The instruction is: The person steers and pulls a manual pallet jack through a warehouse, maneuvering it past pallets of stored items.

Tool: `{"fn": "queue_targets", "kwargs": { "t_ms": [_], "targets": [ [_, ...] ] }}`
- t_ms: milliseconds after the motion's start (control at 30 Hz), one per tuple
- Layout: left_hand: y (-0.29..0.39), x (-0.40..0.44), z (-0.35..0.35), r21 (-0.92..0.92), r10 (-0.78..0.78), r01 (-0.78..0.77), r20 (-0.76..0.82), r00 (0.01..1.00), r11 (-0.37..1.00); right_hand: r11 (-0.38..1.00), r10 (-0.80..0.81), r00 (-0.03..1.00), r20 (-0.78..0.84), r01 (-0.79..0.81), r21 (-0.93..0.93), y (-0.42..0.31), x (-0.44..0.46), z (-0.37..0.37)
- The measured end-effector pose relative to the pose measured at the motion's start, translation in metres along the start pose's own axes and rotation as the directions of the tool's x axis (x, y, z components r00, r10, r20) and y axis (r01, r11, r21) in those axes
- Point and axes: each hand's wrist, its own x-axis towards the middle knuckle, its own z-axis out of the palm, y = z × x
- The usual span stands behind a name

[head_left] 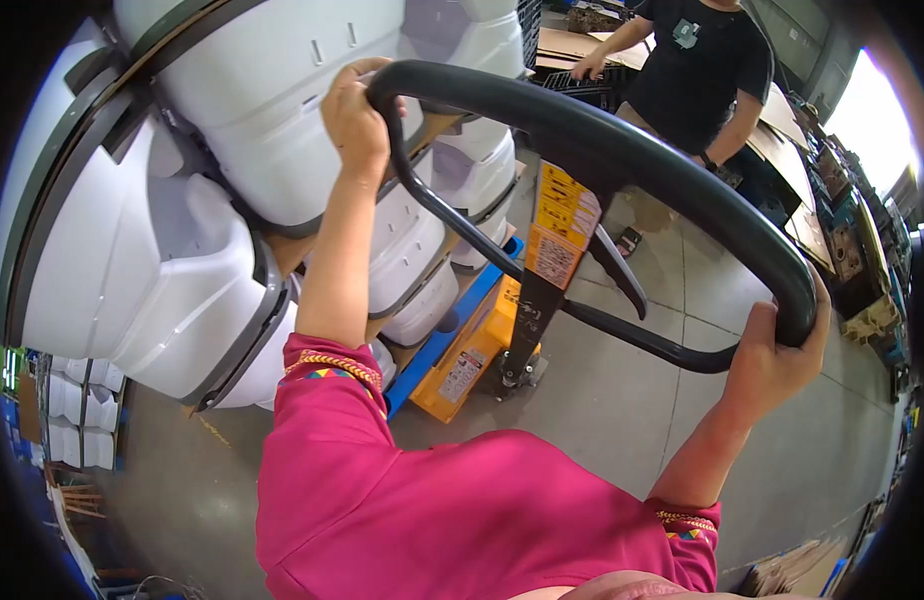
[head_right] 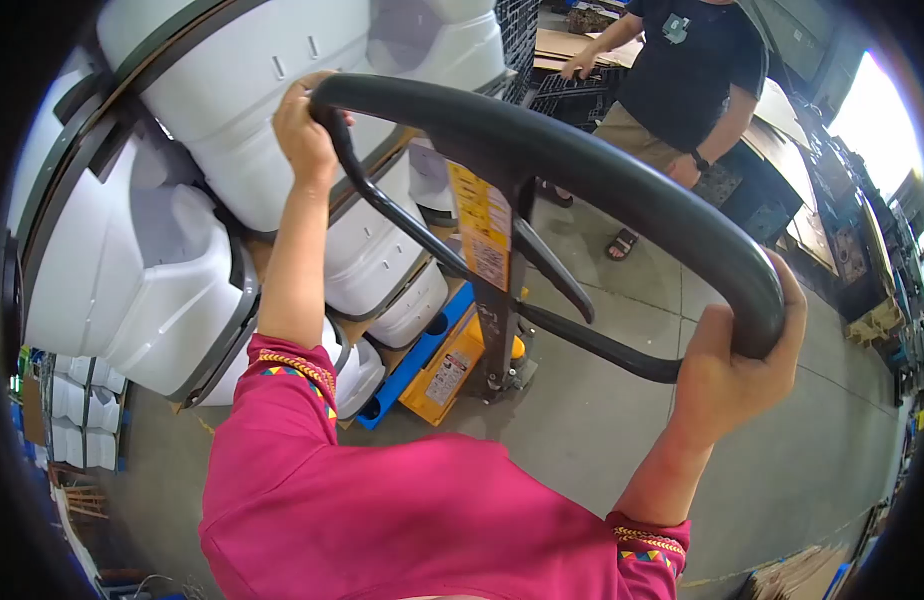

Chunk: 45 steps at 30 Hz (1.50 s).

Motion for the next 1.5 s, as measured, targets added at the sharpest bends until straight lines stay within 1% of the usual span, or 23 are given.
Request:
{"fn": "queue_targets", "kwargs": {
  "t_ms": [100, 167, 233, 300, 333, 400, 567, 633, 700, 733, 800, 833, 867, 900, 967, 1067, 1167, 1200, 1300, 1367, 1400, 1467, 1500],
  "targets": [
    [-0.011, 0.010, 0.001, -0.030, -0.034, 0.032, -0.076, 0.997, 0.999, 0.999, -0.002, 1.000, 0.030, 0.001, 0.033, 0.003, 0.014, 0.013],
    [-0.015, 0.013, 0.002, 0.014, -0.025, 0.027, -0.100, 0.995, 1.000, 0.994, -0.067, 0.997, 0.038, 0.063, 0.091, 0.007, 0.020, 0.019],
    [-0.012, 0.014, 0.002, 0.049, -0.026, 0.033, -0.133, 0.991, 0.998, 0.993, -0.054, 0.997, 0.058, 0.047, 0.107, 0.010, 0.022, 0.028],
    [-0.015, 0.018, -0.006, 0.035, -0.057, 0.062, -0.127, 0.990, 0.997, 0.989, -0.069, 0.997, 0.043, 0.062, 0.135, 0.011, 0.032, 0.035],
    [-0.013, 0.018, -0.008, 0.049, -0.009, 0.013, -0.094, 0.995, 0.999, 0.979, -0.116, 0.990, 0.082, 0.100, 0.177, 0.013, 0.035, 0.036],
    [-0.006, 0.015, -0.010, 0.006, -0.040, 0.041, -0.083, 0.996, 0.999, 0.964, -0.180, 0.977, 0.112, 0.152, 0.219, 0.014, 0.039, 0.035],
    [0.011, 0.005, -0.005, -0.034, -0.090, 0.086, -0.140, 0.986, 0.996, 0.973, -0.018, 0.980, 0.199, -0.029, 0.230, 0.025, 0.056, 0.035],
    [0.023, -0.011, -0.006, 0.136, -0.016, 0.041, -0.179, 0.984, 0.990, 0.958, -0.170, 0.977, 0.126, 0.134, 0.254, 0.056, 0.073, 0.045],
    [0.044, -0.027, -0.006, 0.119, -0.079, 0.118, -0.289, 0.954, 0.986, 0.941, -0.234, 0.966, 0.106, 0.198, 0.272, 0.074, 0.088, 0.056],
    [0.053, -0.038, -0.002, 0.217, -0.004, 0.071, -0.294, 0.956, 0.974, 0.943, -0.254, 0.957, 0.136, 0.215, 0.252, 0.087, 0.097, 0.062],
    [0.069, -0.052, 0.015, 0.249, 0.018, 0.100, -0.433, 0.901, 0.963, 0.927, -0.266, 0.943, 0.199, 0.194, 0.320, 0.108, 0.117, 0.081],
    [0.076, -0.056, 0.015, 0.299, 0.038, 0.111, -0.452, 0.891, 0.948, 0.895, -0.372, 0.913, 0.168, 0.305, 0.326, 0.105, 0.128, 0.087],
    [0.077, -0.064, 0.024, 0.344, 0.071, 0.100, -0.451, 0.889, 0.934, 0.875, -0.266, 0.936, 0.231, 0.134, 0.465, 0.113, 0.133, 0.094],
    [0.084, -0.071, 0.028, 0.387, 0.096, 0.099, -0.455, 0.885, 0.917, 0.866, -0.313, 0.940, 0.135, 0.224, 0.447, 0.115, 0.140, 0.104],
    [0.098, -0.086, 0.043, 0.427, 0.122, 0.105, -0.471, 0.873, 0.898, 0.832, -0.362, 0.928, 0.085, 0.281, 0.477, 0.127, 0.154, 0.124],
    [0.102, -0.095, 0.068, 0.498, 0.183, 0.109, -0.501, 0.846, 0.861, 0.837, -0.307, 0.944, 0.121, 0.207, 0.507, 0.151, 0.169, 0.165],
    [0.105, -0.097, 0.080, 0.539, 0.206, 0.130, -0.517, 0.831, 0.832, 0.803, -0.286, 0.953, 0.100, 0.182, 0.568, 0.154, 0.170, 0.176],
    [0.105, -0.096, 0.083, 0.560, 0.215, 0.155, -0.537, 0.816, 0.814, 0.799, -0.295, 0.946, 0.138, 0.165, 0.578, 0.154, 0.171, 0.176],
    [0.100, -0.094, 0.071, 0.570, 0.252, 0.141, -0.555, 0.793, 0.810, 0.824, -0.308, 0.949, 0.065, 0.232, 0.517, 0.167, 0.165, 0.199],
    [0.105, -0.100, 0.078, 0.625, 0.280, 0.144, -0.528, 0.802, 0.767, 0.829, -0.326, 0.939, 0.110, 0.228, 0.511, 0.175, 0.174, 0.215],
    [0.107, -0.106, 0.093, 0.619, 0.293, 0.159, -0.563, 0.773, 0.769, 0.813, -0.307, 0.936, 0.173, 0.163, 0.559, 0.180, 0.179, 0.225],
    [0.114, -0.112, 0.113, 0.583, 0.302, 0.208, -0.654, 0.693, 0.785, 0.808, -0.307, 0.928, 0.214, 0.135, 0.573, 0.181, 0.182, 0.239],
    [0.115, -0.115, 0.115, 0.640, 0.351, 0.185, -0.614, 0.707, 0.746, 0.804, -0.304, 0.917, 0.259, 0.101, 0.586, 0.181, 0.184, 0.242]
  ]
}}
